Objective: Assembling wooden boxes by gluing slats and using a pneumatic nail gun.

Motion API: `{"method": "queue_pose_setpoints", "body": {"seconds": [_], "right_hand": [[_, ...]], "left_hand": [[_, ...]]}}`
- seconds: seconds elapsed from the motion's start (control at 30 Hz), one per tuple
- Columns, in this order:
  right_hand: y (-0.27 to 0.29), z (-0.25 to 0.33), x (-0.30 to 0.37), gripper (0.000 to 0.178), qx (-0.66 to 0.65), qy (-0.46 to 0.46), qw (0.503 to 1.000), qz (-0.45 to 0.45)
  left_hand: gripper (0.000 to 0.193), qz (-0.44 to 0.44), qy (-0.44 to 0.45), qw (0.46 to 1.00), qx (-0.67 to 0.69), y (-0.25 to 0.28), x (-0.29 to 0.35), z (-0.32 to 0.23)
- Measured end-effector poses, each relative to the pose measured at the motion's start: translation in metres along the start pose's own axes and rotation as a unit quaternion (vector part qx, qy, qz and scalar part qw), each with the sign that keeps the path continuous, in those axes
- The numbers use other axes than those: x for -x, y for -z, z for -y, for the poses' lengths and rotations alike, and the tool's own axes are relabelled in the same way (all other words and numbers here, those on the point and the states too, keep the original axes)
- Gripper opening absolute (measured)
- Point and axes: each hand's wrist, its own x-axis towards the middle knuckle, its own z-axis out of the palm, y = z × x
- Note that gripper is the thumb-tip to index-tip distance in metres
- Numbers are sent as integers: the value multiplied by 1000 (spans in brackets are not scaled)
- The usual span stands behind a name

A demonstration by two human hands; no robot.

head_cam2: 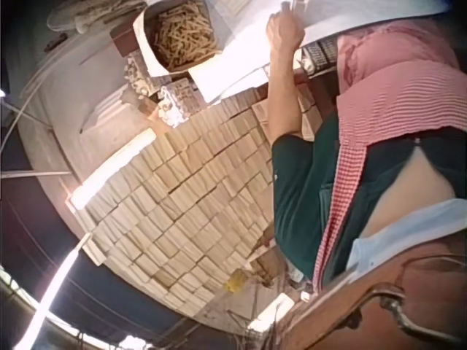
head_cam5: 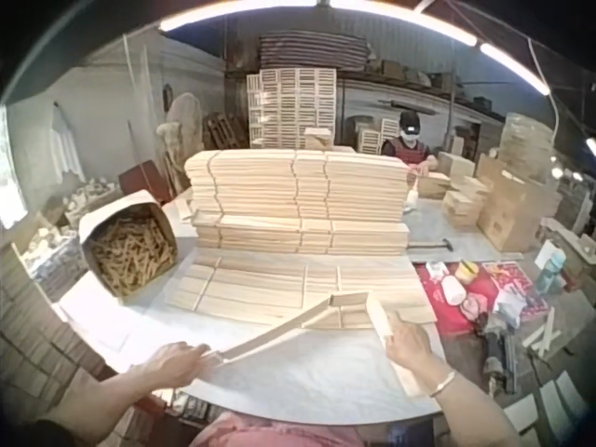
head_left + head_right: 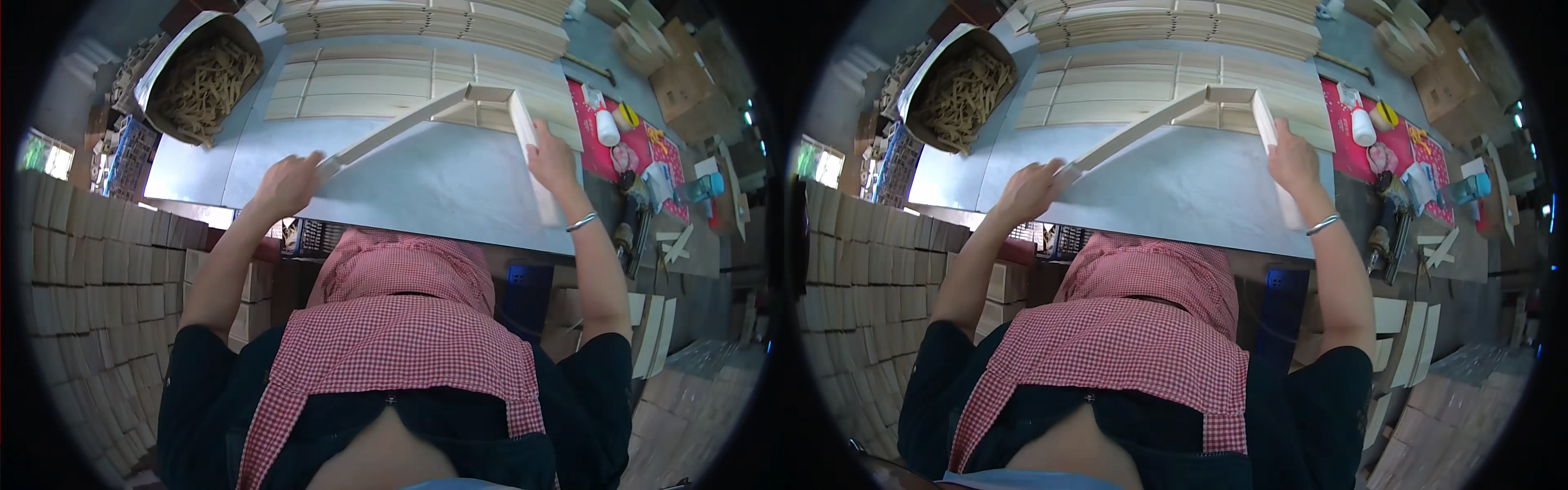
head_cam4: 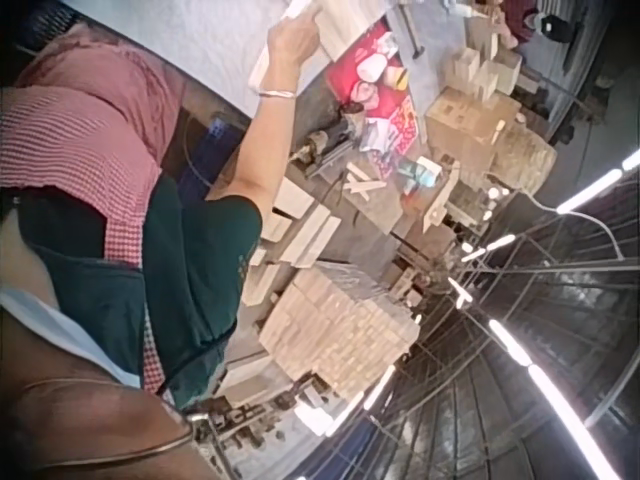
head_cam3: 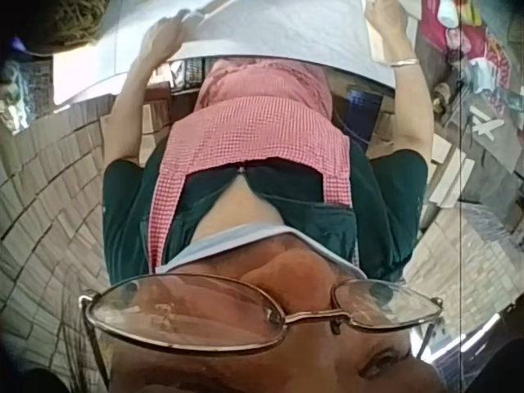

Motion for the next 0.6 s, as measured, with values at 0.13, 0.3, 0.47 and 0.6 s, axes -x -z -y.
{"method": "queue_pose_setpoints", "body": {"seconds": [0.13, 0.3, 0.47, 0.6], "right_hand": [[-9, 45, 4, 10, -67, 34, 997, -9], [11, 107, 12, 16, -274, 31, 954, 120], [40, 139, 49, 22, -176, 206, 943, 191], [19, 137, 61, 31, -271, 321, 894, 154]], "left_hand": [[57, -15, -66, 995, 79, -4, -22, -13], [69, 14, 23, 949, 313, -10, -46, -5], [64, 59, 131, 890, 433, -1, -41, 11], [59, 6, 88, 904, 419, -21, -40, 1]]}}
